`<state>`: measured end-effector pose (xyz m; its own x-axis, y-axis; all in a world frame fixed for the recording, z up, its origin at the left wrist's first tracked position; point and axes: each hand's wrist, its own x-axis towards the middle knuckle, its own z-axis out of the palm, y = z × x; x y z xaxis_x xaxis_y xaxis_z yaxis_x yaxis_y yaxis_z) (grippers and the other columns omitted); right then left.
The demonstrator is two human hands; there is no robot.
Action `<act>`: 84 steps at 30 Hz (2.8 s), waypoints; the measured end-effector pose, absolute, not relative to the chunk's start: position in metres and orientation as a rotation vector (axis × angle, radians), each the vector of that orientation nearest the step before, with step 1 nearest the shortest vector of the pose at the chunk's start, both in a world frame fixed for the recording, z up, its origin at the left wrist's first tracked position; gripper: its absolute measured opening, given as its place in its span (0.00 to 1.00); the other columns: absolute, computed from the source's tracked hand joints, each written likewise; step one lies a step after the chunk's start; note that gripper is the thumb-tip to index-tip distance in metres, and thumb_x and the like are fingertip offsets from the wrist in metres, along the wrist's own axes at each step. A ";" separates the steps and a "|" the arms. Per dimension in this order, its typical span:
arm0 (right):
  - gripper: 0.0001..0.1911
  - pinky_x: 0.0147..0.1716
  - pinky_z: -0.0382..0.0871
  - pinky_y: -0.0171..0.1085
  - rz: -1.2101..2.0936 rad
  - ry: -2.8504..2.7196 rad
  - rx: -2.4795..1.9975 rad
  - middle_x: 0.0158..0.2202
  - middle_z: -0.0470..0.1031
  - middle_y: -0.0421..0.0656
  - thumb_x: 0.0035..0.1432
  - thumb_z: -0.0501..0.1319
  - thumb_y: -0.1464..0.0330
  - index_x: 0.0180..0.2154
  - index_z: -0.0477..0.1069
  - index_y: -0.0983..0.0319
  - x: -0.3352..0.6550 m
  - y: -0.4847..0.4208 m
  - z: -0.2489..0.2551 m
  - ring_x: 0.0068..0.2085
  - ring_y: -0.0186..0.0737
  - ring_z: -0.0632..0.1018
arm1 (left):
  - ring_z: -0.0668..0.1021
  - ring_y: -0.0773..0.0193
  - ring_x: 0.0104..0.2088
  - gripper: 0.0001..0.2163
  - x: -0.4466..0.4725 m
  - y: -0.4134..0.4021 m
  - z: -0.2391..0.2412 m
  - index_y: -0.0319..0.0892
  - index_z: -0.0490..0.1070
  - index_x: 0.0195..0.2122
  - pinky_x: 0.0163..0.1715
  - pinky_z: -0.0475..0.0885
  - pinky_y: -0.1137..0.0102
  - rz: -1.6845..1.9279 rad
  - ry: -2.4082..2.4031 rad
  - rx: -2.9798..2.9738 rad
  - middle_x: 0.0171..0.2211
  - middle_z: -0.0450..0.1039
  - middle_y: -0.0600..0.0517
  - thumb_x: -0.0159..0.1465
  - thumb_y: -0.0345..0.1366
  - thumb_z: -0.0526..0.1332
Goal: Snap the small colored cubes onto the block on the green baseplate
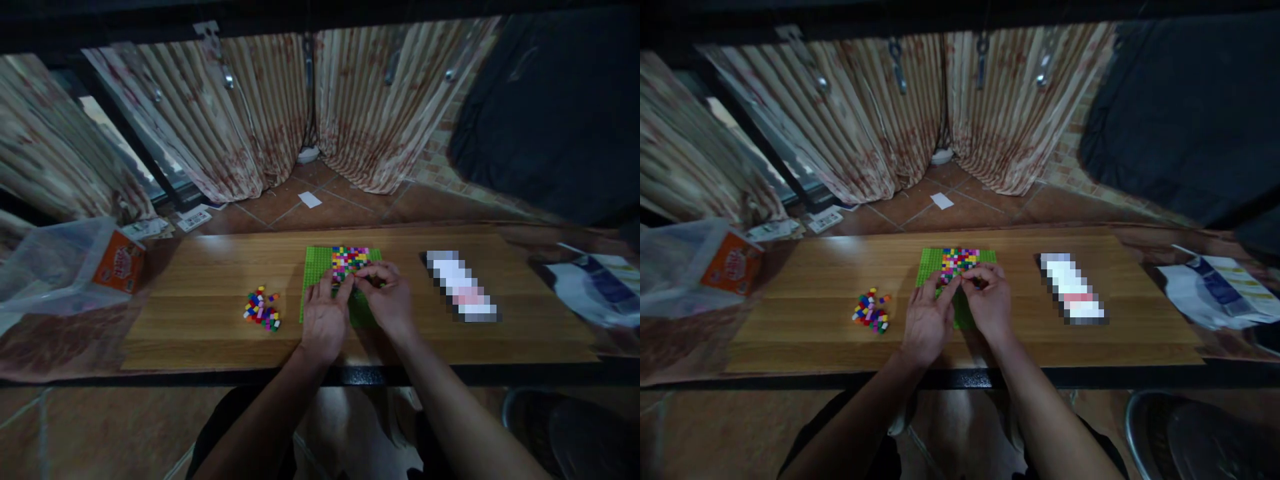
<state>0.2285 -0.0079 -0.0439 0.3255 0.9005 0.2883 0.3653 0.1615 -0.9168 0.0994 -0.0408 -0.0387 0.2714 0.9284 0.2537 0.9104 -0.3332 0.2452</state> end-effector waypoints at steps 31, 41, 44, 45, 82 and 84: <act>0.05 0.33 0.68 0.37 0.533 -1.468 -1.228 0.33 0.76 0.40 0.61 0.62 0.66 0.35 0.77 0.58 0.221 -0.032 -0.033 0.33 0.37 0.75 | 0.79 0.62 0.37 0.09 0.010 -0.015 -0.021 0.43 0.76 0.36 0.40 0.72 0.68 0.787 1.586 1.980 0.36 0.79 0.50 0.63 0.28 0.56; 0.09 0.44 0.73 0.41 0.787 -1.467 -1.167 0.41 0.80 0.43 0.62 0.60 0.66 0.42 0.78 0.56 0.212 -0.035 -0.034 0.43 0.40 0.79 | 0.81 0.62 0.43 0.09 0.064 -0.022 -0.028 0.43 0.73 0.44 0.47 0.74 0.66 1.080 1.216 1.640 0.41 0.80 0.49 0.63 0.31 0.59; 0.09 0.44 0.73 0.41 0.770 -1.452 -1.185 0.41 0.80 0.44 0.62 0.60 0.66 0.41 0.78 0.57 0.212 -0.035 -0.035 0.43 0.41 0.80 | 0.81 0.63 0.42 0.10 0.068 -0.021 -0.031 0.43 0.72 0.45 0.46 0.74 0.67 1.109 1.217 1.614 0.41 0.79 0.50 0.63 0.31 0.60; 0.09 0.44 0.73 0.41 0.757 -1.454 -1.192 0.40 0.81 0.44 0.62 0.60 0.66 0.41 0.78 0.57 0.212 -0.036 -0.035 0.43 0.41 0.80 | 0.81 0.63 0.42 0.10 0.069 -0.020 -0.032 0.43 0.72 0.45 0.46 0.74 0.67 1.119 1.216 1.607 0.40 0.79 0.50 0.63 0.31 0.60; 0.12 0.42 0.72 0.43 0.302 -1.660 -1.506 0.37 0.77 0.46 0.64 0.56 0.68 0.36 0.79 0.58 0.242 -0.023 -0.036 0.40 0.44 0.77 | 0.81 0.60 0.39 0.10 0.074 -0.014 -0.039 0.41 0.76 0.42 0.42 0.75 0.64 1.121 1.519 1.512 0.39 0.81 0.47 0.60 0.31 0.60; 0.11 0.42 0.72 0.43 0.321 -1.631 -1.499 0.37 0.77 0.45 0.63 0.56 0.68 0.36 0.78 0.57 0.241 -0.023 -0.036 0.39 0.44 0.78 | 0.81 0.60 0.39 0.10 0.074 -0.013 -0.039 0.41 0.76 0.42 0.42 0.75 0.64 1.122 1.524 1.511 0.39 0.81 0.47 0.60 0.31 0.60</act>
